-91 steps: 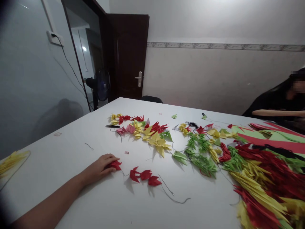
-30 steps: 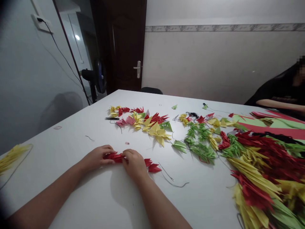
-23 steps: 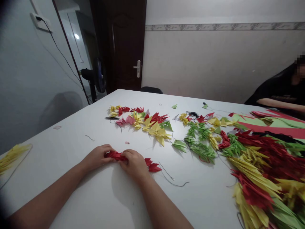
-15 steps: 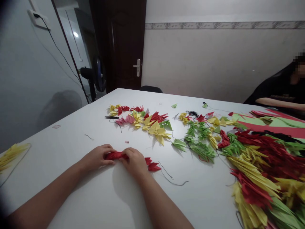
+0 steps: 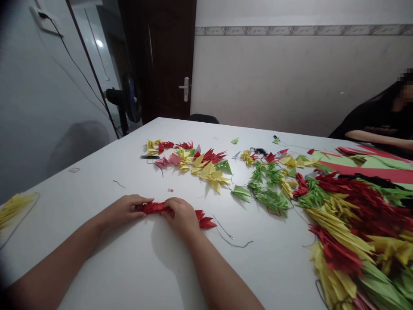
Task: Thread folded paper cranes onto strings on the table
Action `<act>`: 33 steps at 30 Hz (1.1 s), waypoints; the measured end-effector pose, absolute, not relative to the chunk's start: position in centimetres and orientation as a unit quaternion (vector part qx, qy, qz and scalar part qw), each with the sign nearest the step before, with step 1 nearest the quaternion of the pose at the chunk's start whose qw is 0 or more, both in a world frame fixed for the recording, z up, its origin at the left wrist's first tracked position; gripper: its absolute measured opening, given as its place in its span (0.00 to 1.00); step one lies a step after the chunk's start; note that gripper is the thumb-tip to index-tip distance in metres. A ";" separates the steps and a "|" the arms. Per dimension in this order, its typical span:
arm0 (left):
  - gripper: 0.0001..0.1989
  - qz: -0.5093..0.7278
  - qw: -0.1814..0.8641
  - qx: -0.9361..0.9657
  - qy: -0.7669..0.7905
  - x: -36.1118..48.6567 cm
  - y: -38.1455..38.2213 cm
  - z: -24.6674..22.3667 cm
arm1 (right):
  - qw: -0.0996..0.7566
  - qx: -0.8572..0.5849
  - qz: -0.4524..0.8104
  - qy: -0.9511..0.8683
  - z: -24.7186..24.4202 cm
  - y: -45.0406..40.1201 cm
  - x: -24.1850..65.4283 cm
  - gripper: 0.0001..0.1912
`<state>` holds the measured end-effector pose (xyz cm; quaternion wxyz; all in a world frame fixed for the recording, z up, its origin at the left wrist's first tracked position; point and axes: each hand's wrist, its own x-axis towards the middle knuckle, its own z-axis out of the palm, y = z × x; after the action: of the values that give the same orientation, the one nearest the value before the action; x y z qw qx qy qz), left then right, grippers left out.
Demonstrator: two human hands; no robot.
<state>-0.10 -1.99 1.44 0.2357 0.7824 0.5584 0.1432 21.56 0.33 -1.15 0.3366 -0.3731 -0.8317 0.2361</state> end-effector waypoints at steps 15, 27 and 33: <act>0.17 0.205 0.182 0.831 0.484 3.6 -1.8 -0.2 | 0.335 -0.348 0.158 -0.861 0.2 -0.4 22.3 0.14; 0.24 0.196 0.215 0.825 0.484 3.9 -2.3 0.7 | 0.251 -0.417 0.135 -0.863 1.1 0.0 22.8 0.11; 0.22 0.198 0.214 0.816 0.499 3.9 -2.1 0.4 | 0.218 -0.423 0.125 -0.871 1.1 -0.2 22.5 0.05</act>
<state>3.94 -2.14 0.38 0.2138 0.8162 0.4990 0.1980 22.49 -0.21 1.06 0.2185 -0.4226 -0.8707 0.1248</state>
